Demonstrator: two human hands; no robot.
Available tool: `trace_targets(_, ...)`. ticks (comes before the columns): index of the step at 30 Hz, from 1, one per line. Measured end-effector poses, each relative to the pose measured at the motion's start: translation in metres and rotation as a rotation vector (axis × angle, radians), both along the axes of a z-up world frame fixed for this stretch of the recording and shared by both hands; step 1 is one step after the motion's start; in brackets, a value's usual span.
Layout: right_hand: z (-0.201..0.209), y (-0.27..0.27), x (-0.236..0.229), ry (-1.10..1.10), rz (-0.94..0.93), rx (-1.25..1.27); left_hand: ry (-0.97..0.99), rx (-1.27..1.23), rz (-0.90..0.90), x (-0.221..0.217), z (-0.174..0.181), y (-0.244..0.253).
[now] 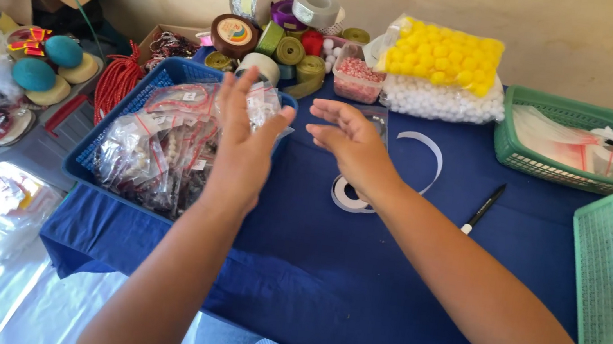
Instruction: The person writes codes on a white tape with a marker and places the labeled strips into plastic bags containing beaded bracelets.
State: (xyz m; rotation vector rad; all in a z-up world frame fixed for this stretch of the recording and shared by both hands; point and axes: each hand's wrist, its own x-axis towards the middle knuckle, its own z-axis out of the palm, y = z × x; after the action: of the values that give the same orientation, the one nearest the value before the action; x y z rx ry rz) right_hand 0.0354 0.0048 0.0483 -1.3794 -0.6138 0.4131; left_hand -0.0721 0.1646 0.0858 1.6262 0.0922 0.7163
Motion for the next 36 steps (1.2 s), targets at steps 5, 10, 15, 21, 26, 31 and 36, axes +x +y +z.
trace_targets(5,0.018,-0.042,-0.012,-0.018,-0.053,-0.037,-0.052,0.197,-0.098,0.006,-0.015,-0.040)
trace_targets(10,0.010,-0.101,-0.008,-0.062,-0.133,-0.031,-0.038,0.198,-0.200,0.017,-0.017,-0.093)
trace_targets(15,0.015,-0.156,-0.018,-0.052,-0.296,-0.205,-0.055,0.341,-0.302,0.042,-0.036,-0.136)
trace_targets(21,0.007,-0.208,-0.020,-0.813,-0.497,-0.863,0.218,0.749,-0.375,0.047,-0.028,-0.142)
trace_targets(26,0.009,-0.213,-0.031,-0.834,-0.620,-1.238,0.180,0.944,-0.303,0.042,-0.044,-0.135)
trace_targets(31,0.001,-0.220,-0.029,-0.858,-0.561,-1.345,0.151,0.963,-0.311,0.044,-0.059,-0.129)
trace_targets(36,0.010,-0.219,-0.031,-0.878,-0.491,-1.366,0.092,0.941,-0.314,0.047,-0.069,-0.129)
